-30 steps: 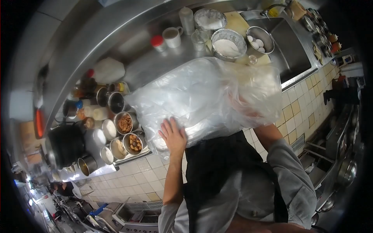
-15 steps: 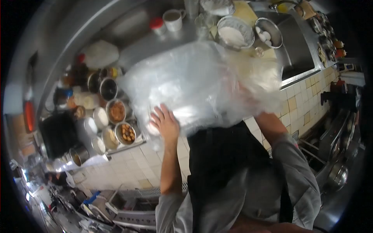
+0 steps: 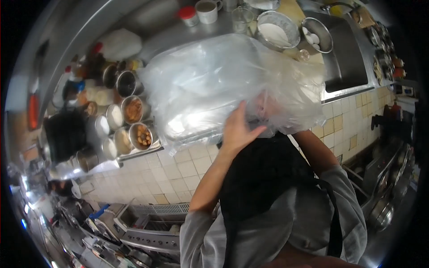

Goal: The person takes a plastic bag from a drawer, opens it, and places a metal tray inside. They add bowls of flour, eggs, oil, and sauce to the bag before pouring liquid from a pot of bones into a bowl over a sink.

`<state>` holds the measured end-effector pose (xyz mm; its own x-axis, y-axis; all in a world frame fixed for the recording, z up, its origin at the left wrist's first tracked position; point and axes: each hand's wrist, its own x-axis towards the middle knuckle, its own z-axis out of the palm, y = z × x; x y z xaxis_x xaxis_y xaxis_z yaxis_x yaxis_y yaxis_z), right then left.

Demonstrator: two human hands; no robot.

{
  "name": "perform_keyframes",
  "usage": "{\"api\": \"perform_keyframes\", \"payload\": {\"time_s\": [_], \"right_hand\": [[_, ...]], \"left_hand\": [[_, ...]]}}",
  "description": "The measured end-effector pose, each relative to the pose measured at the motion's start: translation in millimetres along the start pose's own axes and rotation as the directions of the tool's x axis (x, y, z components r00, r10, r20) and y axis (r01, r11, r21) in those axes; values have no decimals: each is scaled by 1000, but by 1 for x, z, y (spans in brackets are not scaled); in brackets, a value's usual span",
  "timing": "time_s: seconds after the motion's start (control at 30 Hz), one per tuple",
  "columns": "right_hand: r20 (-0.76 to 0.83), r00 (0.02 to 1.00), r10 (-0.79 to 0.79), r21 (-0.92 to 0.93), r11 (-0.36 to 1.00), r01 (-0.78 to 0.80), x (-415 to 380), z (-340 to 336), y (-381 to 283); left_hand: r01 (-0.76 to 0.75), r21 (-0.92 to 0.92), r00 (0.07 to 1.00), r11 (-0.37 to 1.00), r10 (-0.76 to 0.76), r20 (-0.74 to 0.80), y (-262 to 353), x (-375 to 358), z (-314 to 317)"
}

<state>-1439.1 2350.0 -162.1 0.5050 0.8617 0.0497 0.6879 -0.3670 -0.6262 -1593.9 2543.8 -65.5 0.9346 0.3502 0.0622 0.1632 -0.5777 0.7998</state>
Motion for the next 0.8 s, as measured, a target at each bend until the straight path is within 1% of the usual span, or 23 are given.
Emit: {"api": "perform_keyframes", "payload": {"time_s": [0.03, 0.07, 0.13, 0.17, 0.2, 0.23, 0.27, 0.3, 0.33, 0.37, 0.4, 0.43, 0.47, 0.5, 0.53, 0.57, 0.6, 0.63, 0.67, 0.7, 0.73, 0.77, 0.8], "right_hand": [[18, 1000, -15, -11, 1000, 15, 2, 3, 1], [41, 999, -27, -28, 999, 28, 6, 2, 6], [93, 994, -57, -50, 997, 62, 12, -4, 18], [120, 990, -70, -66, 995, 78, 13, -7, 23], [146, 986, -79, -80, 993, 91, 14, -8, 27], [166, 982, -85, -91, 991, 101, 15, -5, 30], [185, 978, -94, -103, 988, 114, 15, -6, 33], [195, 976, -97, -104, 987, 119, 17, -4, 33], [193, 976, -103, -99, 987, 124, 19, -5, 29], [225, 971, -83, -91, 990, 106, 21, -9, 20], [255, 965, -64, -84, 993, 88, 23, -16, 9], [282, 958, -42, -83, 994, 68, 27, -27, -3], [310, 951, -16, -86, 995, 45, 30, -38, -14], [343, 939, 10, -87, 996, 21, 30, -46, -24], [350, 937, 4, -87, 996, 28, 30, -52, -33], [394, 919, 25, -59, 998, -1, 33, -59, -40], [431, 901, 40, -35, 999, -28, 41, -67, -49], [432, 902, 26, -32, 999, -13, 51, -78, -64], [515, 856, 41, -30, 999, -31, 63, -92, -84], [593, 803, 60, -32, 998, -51, 75, -103, -104], [591, 805, 58, -36, 998, -45, 90, -112, -122], [646, 744, 172, -15, 977, -213, 111, -119, -139], [701, 657, 277, -6, 924, -383, 125, -123, -144]], "left_hand": [[-25, 40, 994, 999, 20, 109, 6, 12, 10], [-15, 50, 994, 999, 10, 106, -5, 10, 11], [-50, 146, 958, 988, 5, 288, -31, 8, 19], [40, 224, 977, 974, -85, 194, -32, 1, 3], [137, 293, 980, 946, -173, 101, -40, -19, -28], [157, 382, 987, 911, -153, -41, -72, -45, -64], [246, 503, 969, 829, -220, -112, -89, -63, -116], [422, 554, 904, 718, -381, -194, -118, -83, -165], [500, 409, 856, 763, -367, -363, -144, -101, -213], [505, 578, 855, 641, -281, -436, -141, -109, -254], [594, 603, 800, 533, -466, -377, -131, -111, -295], [655, 632, 707, 414, -632, -318, -112, -108, -326], [670, 401, 736, 625, -487, -471, -77, -109, -331], [422, 179, 742, 889, -226, -631, -52, -103, -318], [358, 155, 789, 921, -210, -577, 5, -92, -298], [295, 126, 828, 947, -188, -528, 65, -80, -272], [231, -1, 911, 973, -217, -350, 99, -84, -247], [-171, -221, 983, 960, 149, -112, 85, -86, -224], [-119, -323, 966, 939, 185, 182, 102, -57, -203], [-88, -342, 932, 936, 199, 304, 92, -48, -173], [-67, -370, 907, 927, 212, 365, 64, -41, -136], [19, -304, 886, 952, 125, 446, 36, -35, -111], [-2, -110, 857, 994, 59, 511, 12, -25, -103]]}}
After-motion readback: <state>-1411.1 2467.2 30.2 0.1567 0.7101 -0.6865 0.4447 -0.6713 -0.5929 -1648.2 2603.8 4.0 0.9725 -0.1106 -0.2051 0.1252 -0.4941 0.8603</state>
